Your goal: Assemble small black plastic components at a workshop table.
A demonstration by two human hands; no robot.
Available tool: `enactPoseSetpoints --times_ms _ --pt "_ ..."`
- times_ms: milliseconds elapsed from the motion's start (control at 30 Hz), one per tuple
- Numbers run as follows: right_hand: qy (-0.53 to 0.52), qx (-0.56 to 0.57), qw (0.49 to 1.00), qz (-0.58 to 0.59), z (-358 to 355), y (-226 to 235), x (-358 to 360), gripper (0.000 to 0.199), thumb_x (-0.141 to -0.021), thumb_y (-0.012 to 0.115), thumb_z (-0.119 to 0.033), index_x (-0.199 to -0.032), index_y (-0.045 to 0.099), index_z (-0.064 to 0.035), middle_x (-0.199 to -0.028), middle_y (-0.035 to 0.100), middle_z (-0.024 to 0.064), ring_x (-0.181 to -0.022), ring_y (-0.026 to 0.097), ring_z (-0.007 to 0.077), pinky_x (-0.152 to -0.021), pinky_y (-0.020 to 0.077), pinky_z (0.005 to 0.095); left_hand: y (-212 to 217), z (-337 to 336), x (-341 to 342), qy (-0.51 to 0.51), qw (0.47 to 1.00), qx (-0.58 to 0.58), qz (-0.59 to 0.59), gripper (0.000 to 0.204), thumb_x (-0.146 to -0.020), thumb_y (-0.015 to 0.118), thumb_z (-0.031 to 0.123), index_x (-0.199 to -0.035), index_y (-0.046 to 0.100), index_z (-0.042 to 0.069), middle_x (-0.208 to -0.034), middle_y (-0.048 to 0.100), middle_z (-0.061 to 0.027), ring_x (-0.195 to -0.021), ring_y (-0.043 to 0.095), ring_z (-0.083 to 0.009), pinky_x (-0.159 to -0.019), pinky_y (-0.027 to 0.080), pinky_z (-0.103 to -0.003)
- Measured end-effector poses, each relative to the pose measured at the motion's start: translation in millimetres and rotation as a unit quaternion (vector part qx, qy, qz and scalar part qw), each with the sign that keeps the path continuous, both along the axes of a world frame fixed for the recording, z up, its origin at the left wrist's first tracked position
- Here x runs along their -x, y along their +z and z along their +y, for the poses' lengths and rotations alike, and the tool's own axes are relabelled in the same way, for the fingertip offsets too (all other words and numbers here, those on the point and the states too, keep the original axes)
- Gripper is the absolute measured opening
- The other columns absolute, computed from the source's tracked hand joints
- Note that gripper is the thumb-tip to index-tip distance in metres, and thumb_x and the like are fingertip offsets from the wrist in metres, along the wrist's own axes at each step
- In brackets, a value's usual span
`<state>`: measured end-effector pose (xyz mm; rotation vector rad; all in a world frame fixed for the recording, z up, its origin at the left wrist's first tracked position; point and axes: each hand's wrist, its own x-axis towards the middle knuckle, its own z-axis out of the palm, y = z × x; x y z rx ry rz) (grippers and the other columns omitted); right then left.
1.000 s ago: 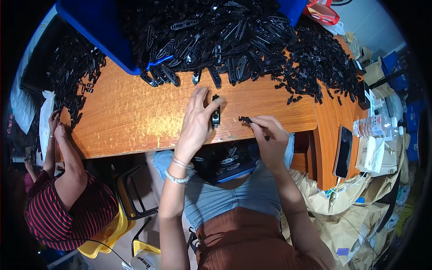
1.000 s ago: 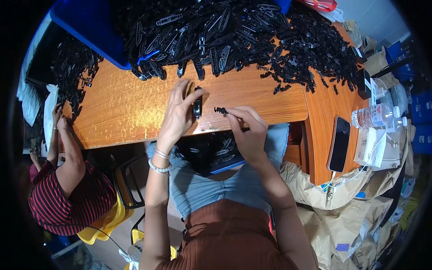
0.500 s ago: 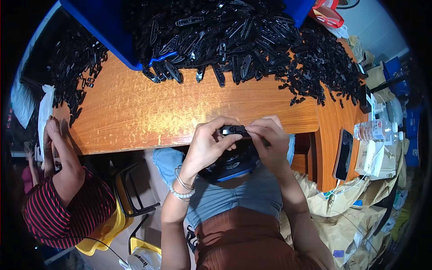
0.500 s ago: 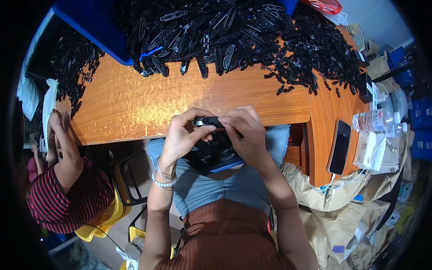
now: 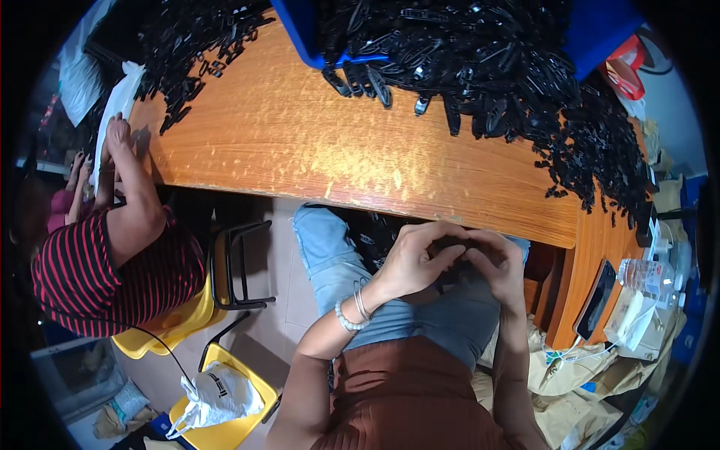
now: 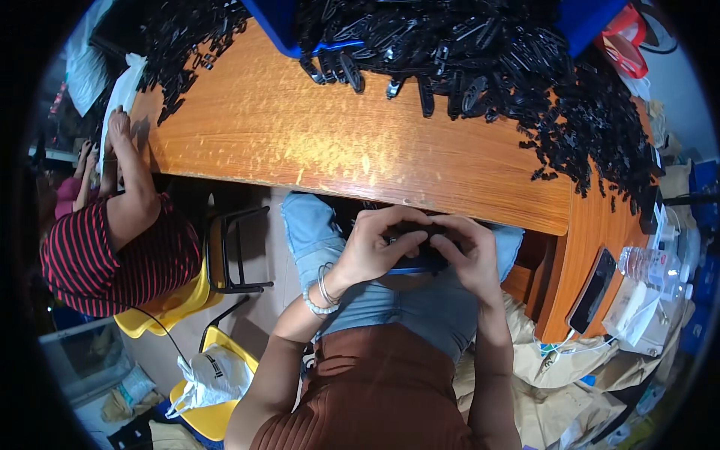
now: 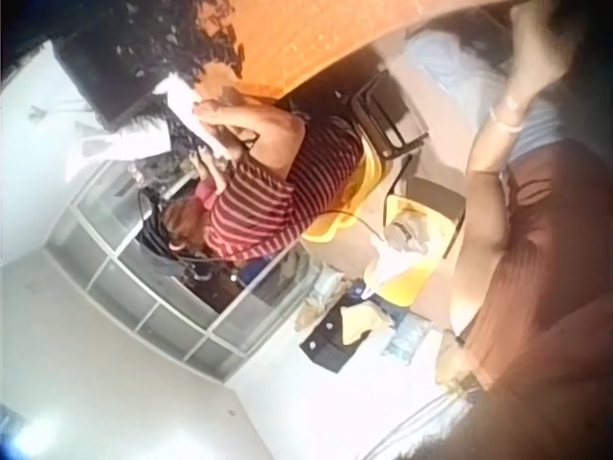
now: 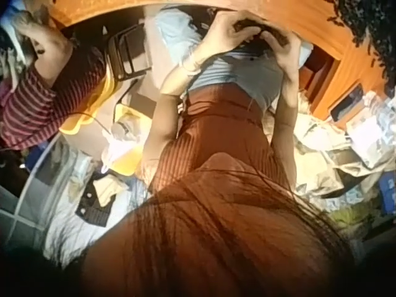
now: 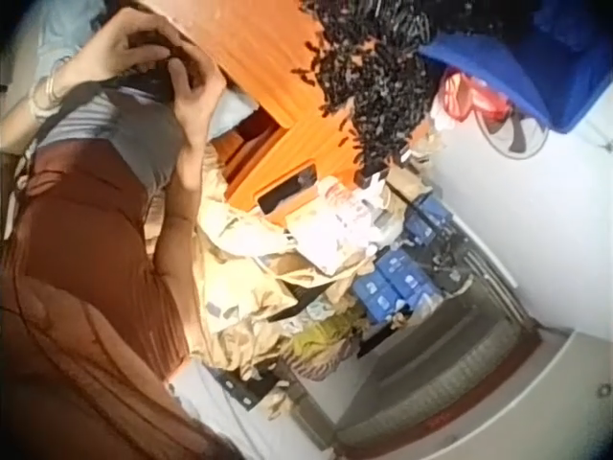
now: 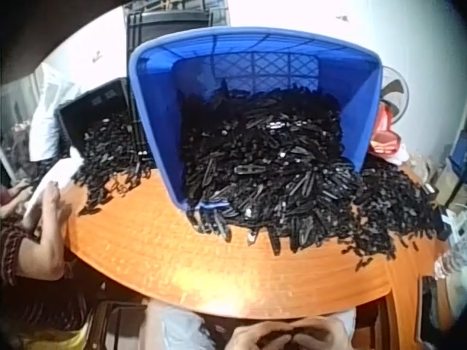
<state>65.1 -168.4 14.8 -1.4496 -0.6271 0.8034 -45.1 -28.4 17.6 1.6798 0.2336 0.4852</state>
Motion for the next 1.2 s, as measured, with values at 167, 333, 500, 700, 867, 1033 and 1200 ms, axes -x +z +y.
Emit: enactPoseSetpoints --times_ms 167,333,500,700,867,1033,1200 --pt "0.134 0.084 0.985 -0.075 -2 -17 -4 0.030 -0.079 0.060 0.003 -0.109 0.060 0.0053 -0.093 0.059 0.0090 -0.085 0.057 0.0142 -0.074 0.0438 0.0245 -30 -6 30 -0.006 0.993 0.087 0.081 0.023 -0.088 0.055 0.002 -0.109 0.058 -0.006 -0.090 0.066 -0.0151 -0.073 0.067 -0.0181 -0.066 0.054 -0.027" --pt "0.091 0.187 0.958 -0.195 -9 -44 10 0.029 -0.082 0.062 -0.005 -0.109 0.061 0.0034 -0.096 0.061 0.0125 -0.084 0.058 0.0172 -0.072 0.0468 0.0265 -98 24 93 0.312 0.887 -0.294 0.173 0.026 -0.084 0.058 0.007 -0.109 0.055 -0.003 -0.114 0.055 -0.0238 -0.103 0.053 -0.0399 -0.091 0.042 -0.042" --pt "0.130 0.149 0.970 -0.139 -6 -77 21 0.032 -0.080 0.063 -0.011 -0.109 0.060 0.0028 -0.089 0.063 0.0176 -0.076 0.063 0.0247 -0.069 0.0501 0.0300 -246 89 245 0.411 0.824 0.304 0.243 0.063 -0.092 0.047 0.046 -0.128 0.043 -0.005 -0.127 0.050 -0.0212 -0.115 0.050 -0.0328 -0.098 0.039 -0.037" --pt "0.123 0.127 0.974 -0.138 -22 -86 13 0.029 -0.080 0.063 -0.013 -0.103 0.063 0.0049 -0.083 0.064 0.0171 -0.069 0.062 0.0224 -0.066 0.0489 0.0313 -238 68 190 0.335 0.742 0.524 0.249 0.066 -0.093 0.037 0.055 -0.127 0.046 -0.001 -0.127 0.051 -0.0152 -0.113 0.051 -0.0258 -0.095 0.042 -0.038" --pt "0.131 0.097 0.976 -0.147 -18 -45 1 0.021 -0.084 0.058 -0.007 -0.102 0.064 0.0025 -0.092 0.065 0.0130 -0.082 0.065 0.0185 -0.070 0.0498 0.0278 -234 73 243 0.379 0.769 0.313 0.410 0.053 -0.094 0.045 0.044 -0.115 0.054 -0.005 -0.104 0.063 -0.0121 -0.089 0.062 -0.0185 -0.074 0.052 -0.030" --pt "-0.243 0.104 0.911 -0.317 -40 -11 -83 0.011 -0.084 0.057 -0.001 -0.090 0.066 0.0019 -0.087 0.066 0.0110 -0.076 0.062 0.0183 -0.069 0.0488 0.0295 -116 58 192 0.308 0.878 0.140 0.338 0.040 -0.094 0.052 0.027 -0.078 0.062 -0.008 -0.062 0.063 -0.0102 -0.056 0.062 -0.0147 -0.058 0.050 -0.026" --pt "-0.380 0.145 0.756 -0.513 -46 20 -198 0.014 -0.084 0.058 -0.004 -0.093 0.066 0.0017 -0.097 0.064 0.0139 -0.097 0.056 0.0275 -0.086 0.0429 0.0343 6 33 40 0.133 0.954 -0.245 0.113 0.009 -0.076 0.067 0.007 -0.080 0.066 -0.002 -0.074 0.065 -0.0129 -0.070 0.063 -0.0273 -0.066 0.048 -0.033"
